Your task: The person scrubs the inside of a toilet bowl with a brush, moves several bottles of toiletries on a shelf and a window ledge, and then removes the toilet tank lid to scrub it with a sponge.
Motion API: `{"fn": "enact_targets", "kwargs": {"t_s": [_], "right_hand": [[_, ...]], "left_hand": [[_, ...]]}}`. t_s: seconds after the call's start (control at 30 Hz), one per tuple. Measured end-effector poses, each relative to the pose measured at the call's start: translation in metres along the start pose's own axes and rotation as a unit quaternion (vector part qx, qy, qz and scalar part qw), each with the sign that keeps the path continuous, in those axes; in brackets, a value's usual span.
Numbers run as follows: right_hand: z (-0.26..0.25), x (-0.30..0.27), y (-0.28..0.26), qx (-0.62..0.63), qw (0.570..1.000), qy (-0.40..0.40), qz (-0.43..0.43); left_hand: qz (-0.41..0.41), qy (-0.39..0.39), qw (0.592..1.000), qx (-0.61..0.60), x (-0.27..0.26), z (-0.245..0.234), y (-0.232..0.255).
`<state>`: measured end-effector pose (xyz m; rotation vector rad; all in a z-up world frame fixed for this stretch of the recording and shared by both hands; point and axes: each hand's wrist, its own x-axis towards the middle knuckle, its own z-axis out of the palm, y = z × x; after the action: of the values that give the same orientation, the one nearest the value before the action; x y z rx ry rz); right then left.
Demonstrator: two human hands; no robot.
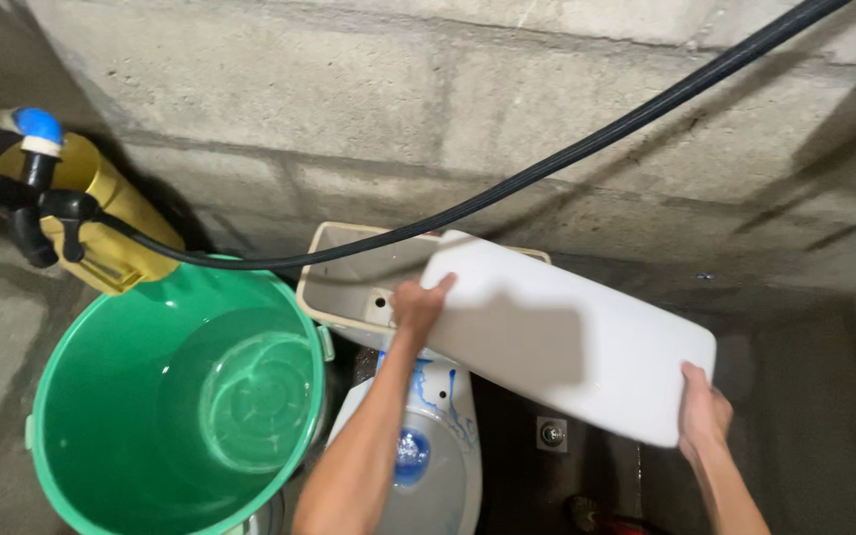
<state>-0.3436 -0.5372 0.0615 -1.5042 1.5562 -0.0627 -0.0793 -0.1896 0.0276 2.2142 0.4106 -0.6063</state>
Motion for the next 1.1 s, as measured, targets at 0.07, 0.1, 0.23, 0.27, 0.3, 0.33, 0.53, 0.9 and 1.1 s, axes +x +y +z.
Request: {"fn": "enact_targets", "kwargs": {"t_s": [0.07,0.1,0.23,0.27,0.3,0.33,0.53,0.9,1.1], "right_hand": [[-0.022,0.001,0.008,0.008,1.0,0.018,0.019],[-0.032,0.001,0.011,0.012,0.999,0.028,0.029],[-0.061,0.001,0.022,0.036,0.994,0.057,0.085],[-0.067,0.001,0.025,0.042,0.992,0.067,0.098],[-0.071,0.002,0.029,0.047,0.99,0.078,0.112],[-0.075,0.003,0.033,0.04,0.99,0.081,0.107],[-0.1,0.015,0.052,0.045,0.99,0.093,0.091],[-0.106,0.035,0.074,0.027,0.988,0.102,0.112],[-0.107,0.055,0.1,0.043,0.985,0.123,0.117]], "left_hand": [[0.009,0.001,1.0,0.028,-0.006,0.026,0.011],[0.012,-0.002,1.0,0.024,-0.01,0.037,0.017],[0.015,-0.08,0.995,0.054,-0.03,0.06,0.039],[0.009,-0.087,0.994,0.058,-0.036,0.063,0.045],[0.002,-0.093,0.994,0.063,-0.042,0.065,0.051],[-0.005,-0.099,0.993,0.068,-0.048,0.067,0.057],[0.01,-0.096,0.994,0.053,-0.066,0.084,0.07],[0.013,-0.121,0.992,0.041,-0.064,0.108,0.051],[0.006,-0.111,0.993,0.05,-0.065,0.113,0.055]]}}
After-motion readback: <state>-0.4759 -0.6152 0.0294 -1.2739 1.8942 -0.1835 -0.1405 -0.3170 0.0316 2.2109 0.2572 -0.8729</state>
